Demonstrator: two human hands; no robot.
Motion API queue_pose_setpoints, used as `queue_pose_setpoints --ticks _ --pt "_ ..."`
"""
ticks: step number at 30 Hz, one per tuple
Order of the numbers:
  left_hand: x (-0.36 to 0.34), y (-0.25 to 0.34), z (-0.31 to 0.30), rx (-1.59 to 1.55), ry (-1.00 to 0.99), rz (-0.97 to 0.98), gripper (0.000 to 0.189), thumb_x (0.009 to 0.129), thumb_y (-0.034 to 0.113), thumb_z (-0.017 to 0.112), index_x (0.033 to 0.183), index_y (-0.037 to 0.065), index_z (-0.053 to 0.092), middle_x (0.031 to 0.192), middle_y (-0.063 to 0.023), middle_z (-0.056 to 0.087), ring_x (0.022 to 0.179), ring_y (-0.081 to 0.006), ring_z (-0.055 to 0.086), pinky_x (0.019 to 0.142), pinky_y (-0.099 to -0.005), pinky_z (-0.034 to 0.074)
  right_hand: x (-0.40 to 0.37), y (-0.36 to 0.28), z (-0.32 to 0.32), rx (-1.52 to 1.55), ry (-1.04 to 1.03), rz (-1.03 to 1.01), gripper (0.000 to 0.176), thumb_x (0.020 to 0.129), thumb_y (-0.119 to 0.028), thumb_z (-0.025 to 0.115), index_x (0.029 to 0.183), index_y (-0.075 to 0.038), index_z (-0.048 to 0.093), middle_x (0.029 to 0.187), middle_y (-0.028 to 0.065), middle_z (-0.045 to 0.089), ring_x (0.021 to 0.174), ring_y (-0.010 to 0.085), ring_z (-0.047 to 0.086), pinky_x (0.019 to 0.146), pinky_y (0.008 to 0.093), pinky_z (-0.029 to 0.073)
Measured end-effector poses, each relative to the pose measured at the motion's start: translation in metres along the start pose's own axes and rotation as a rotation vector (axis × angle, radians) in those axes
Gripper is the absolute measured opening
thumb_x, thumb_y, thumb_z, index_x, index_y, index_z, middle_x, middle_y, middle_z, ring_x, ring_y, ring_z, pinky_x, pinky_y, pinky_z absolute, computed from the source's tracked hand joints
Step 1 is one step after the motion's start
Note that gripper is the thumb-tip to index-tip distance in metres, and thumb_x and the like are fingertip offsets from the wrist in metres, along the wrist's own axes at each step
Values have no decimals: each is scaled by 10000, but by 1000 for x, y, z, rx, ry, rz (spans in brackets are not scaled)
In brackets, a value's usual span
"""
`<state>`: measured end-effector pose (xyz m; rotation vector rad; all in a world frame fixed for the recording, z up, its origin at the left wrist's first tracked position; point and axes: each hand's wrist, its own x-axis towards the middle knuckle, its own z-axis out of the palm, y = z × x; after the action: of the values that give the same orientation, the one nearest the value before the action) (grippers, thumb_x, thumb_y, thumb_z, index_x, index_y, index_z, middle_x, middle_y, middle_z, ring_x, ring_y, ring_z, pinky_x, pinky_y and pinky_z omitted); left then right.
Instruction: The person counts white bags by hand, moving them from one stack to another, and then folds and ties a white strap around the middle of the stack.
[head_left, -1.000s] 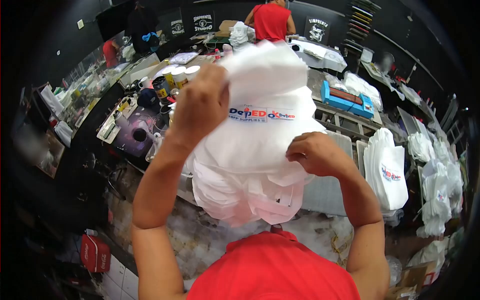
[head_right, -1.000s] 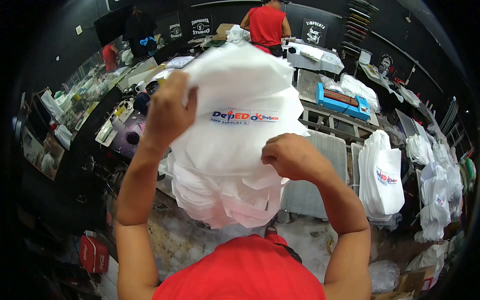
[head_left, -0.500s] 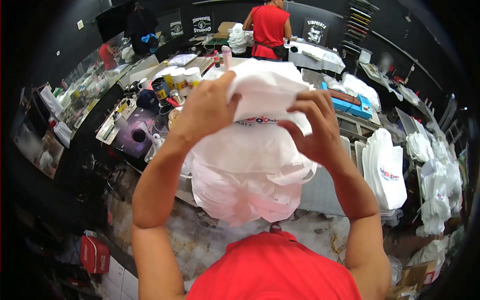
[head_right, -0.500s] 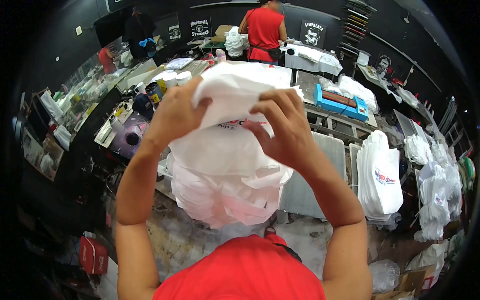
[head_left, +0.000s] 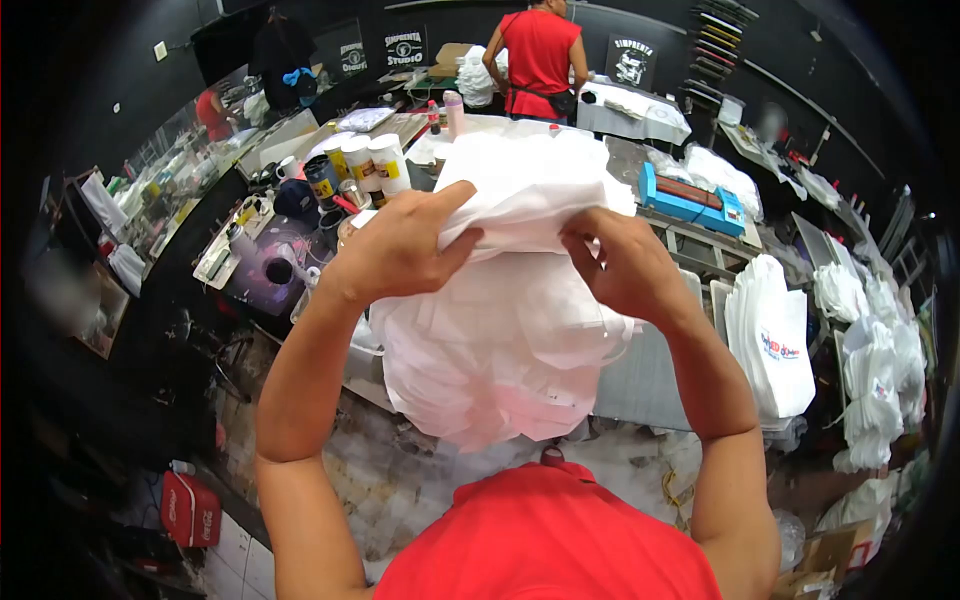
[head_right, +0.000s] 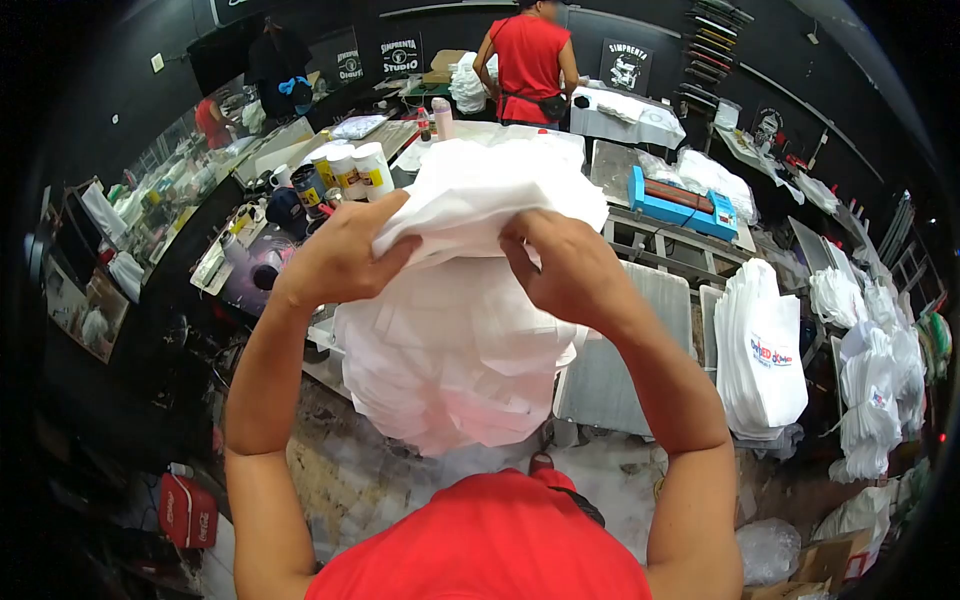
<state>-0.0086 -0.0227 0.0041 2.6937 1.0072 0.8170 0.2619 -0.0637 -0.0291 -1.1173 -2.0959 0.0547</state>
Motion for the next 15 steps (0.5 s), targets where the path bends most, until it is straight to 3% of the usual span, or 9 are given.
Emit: queue_pose_setpoints --ticks 3,4,7,9,11,13,14,15 --pt "-4 2 -2 -23 -20 -57 328 871 146 708 1146 -4 610 968 -262 671 916 -456 626 802 -456 499 15 0 7 66 139 -50 105 856 -67 711 912 -15 639 880 152 682 827 322 674 712 391 538" --pt "-8 1 7 95 128 -14 362 865 144 709 1179 -3 604 975 -258 682 910 -459 635 813 -458 505 18 0 9 81 215 -82 140 840 -64 739 909 -7 631 881 147 681 820 302 676 704 373 544" --pt "8 -11 3 128 145 -91 370 855 125 704 1187 -6 606 964 -266 685 905 -464 641 814 -455 509 21 0 5 58 239 -42 172 841 -71 759 919 -6 621 893 127 673 821 274 674 730 355 551" --pt "15 -17 0 92 210 -71 336 849 106 691 1155 -10 615 909 -267 683 884 -463 648 800 -456 511 18 6 -3 128 257 -118 170 862 -61 749 955 -12 616 957 122 664 843 256 673 753 337 557" --pt "20 -21 -5 135 340 -26 305 858 103 674 1138 -6 624 868 -268 679 858 -457 654 768 -452 517 9 8 -16 95 444 -225 135 883 -9 709 980 -21 616 1024 121 660 870 248 676 770 326 563" --pt "23 -17 -15 120 388 -21 288 867 115 670 1128 0 626 847 -255 681 820 -456 656 745 -450 522 -5 27 -25 281 528 -77 160 885 43 688 1008 -16 605 1088 133 656 904 254 674 795 328 569" --pt "27 -18 -21 153 422 -23 290 871 117 668 1134 3 627 848 -250 683 806 -448 659 738 -453 524 -16 47 -30 353 438 104 230 983 -196 647 1045 18 592 1112 181 652 909 301 686 811 382 579" --pt "29 -17 -25 184 456 -24 292 874 118 667 1141 6 627 849 -245 685 791 -439 663 731 -455 525 -25 67 -27 349 441 108 230 983 -196 647 1045 18 592 1112 181 652 909 301 686 811 382 579"
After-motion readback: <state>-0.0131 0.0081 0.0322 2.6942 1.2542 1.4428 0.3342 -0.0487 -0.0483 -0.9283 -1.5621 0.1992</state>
